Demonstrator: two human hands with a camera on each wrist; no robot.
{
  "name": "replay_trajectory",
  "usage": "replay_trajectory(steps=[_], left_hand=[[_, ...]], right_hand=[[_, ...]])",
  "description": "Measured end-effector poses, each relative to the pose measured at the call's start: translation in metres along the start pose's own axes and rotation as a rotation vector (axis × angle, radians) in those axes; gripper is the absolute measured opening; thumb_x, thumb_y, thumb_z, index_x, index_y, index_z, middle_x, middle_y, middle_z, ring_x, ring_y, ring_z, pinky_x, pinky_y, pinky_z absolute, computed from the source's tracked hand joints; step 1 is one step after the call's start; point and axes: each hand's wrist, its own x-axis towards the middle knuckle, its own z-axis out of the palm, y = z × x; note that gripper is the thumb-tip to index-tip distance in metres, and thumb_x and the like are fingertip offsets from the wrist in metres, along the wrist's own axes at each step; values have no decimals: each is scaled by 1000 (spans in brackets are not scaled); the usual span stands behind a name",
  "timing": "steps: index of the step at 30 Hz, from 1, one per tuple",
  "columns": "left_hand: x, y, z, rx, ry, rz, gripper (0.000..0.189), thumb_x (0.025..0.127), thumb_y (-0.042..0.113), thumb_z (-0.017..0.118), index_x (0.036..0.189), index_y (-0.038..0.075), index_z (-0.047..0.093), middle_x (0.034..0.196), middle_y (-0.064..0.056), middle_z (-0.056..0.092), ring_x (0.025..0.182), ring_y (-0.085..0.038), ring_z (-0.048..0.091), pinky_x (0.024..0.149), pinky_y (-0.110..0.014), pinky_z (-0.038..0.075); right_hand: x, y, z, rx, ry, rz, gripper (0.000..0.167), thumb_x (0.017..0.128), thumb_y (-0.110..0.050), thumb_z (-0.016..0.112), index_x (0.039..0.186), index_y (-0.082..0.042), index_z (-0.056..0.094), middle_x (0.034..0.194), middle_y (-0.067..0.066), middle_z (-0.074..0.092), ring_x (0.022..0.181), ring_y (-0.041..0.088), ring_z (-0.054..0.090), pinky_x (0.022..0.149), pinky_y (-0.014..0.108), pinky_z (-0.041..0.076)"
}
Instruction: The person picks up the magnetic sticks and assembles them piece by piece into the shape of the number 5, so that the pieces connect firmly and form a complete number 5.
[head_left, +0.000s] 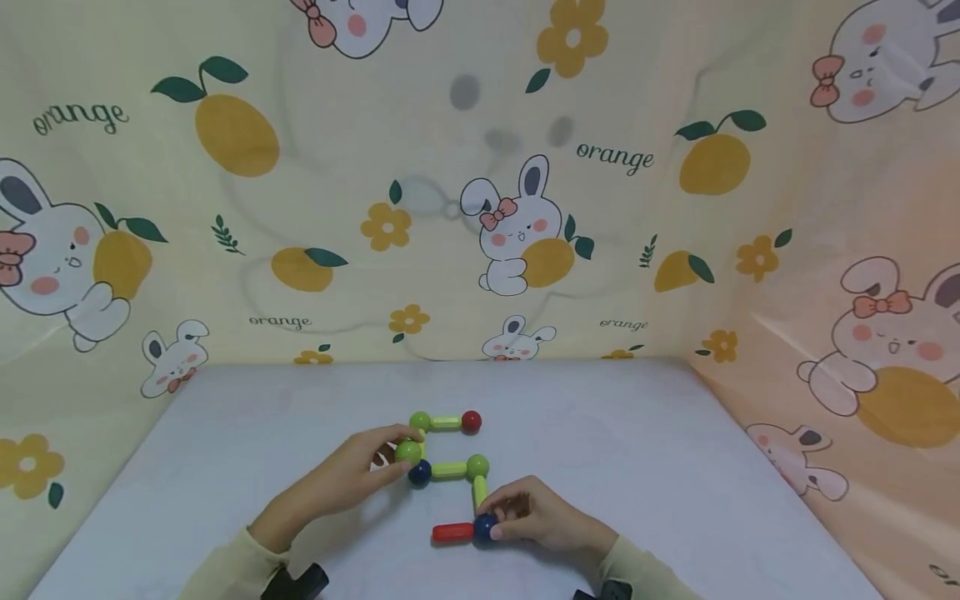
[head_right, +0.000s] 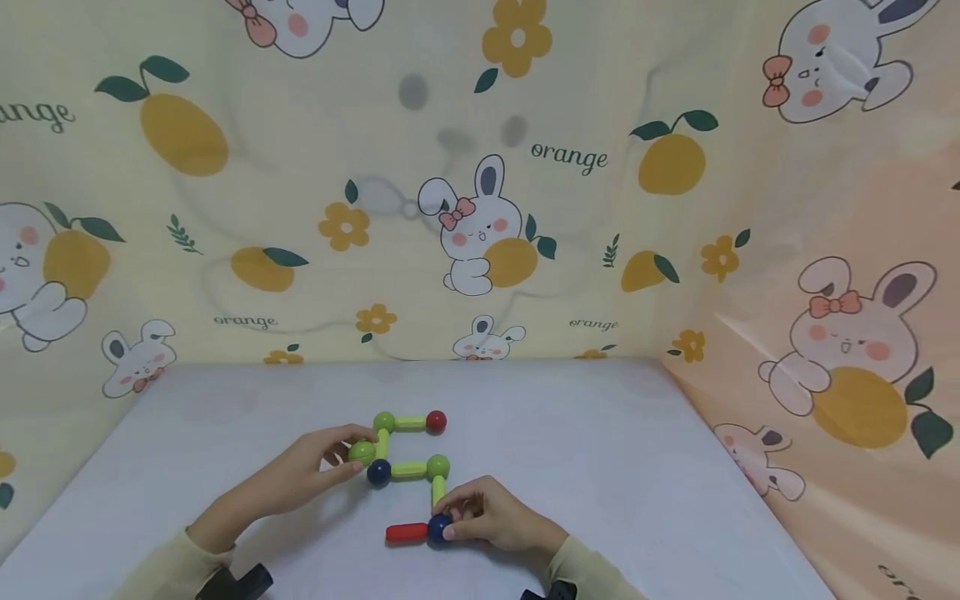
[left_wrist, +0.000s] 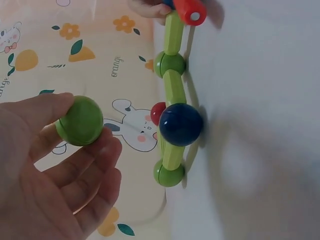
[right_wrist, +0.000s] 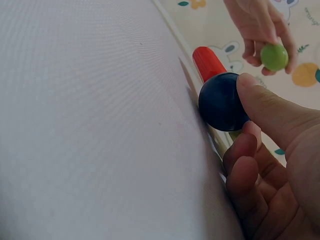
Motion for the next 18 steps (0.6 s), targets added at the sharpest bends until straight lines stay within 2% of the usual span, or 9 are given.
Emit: replay_trajectory(steps=[3,6,12,18], left_hand=[[-3,-1,3,-8,-37,-9,35,97,24,67,130,14,62,119,1,68,99,-14,61,83,-24,53],[-7,-5,4,-3,-68,8,36,96,23,68,129,11,62,118,2,69,98,-12,62,83,-24,53],[-13,-10,5,18,-86,28,36,94,21,71,127,8,64,118,1,70,96,-8,63,84,-26,54],[-15,-9,5,27,-123,-20,33,92,21,73,124,12,65,115,5,69,98,-11,62,86,-37,55]], right_hand=[[0,0,0,-3,3,3,36,91,-11,73,124,3,68,89,-3,58,72,1,51,66,14,43],[0,-1,1,-10,5,2,35,91,-11,74,124,3,69,89,-3,58,72,1,51,67,13,44],[0,0,0,-12,4,-5,36,92,-13,74,123,3,69,88,-5,59,72,0,52,67,13,44],[1,0,0,-11,10,0,35,91,-15,75,123,-1,70,87,-8,59,72,-1,52,67,13,44]])
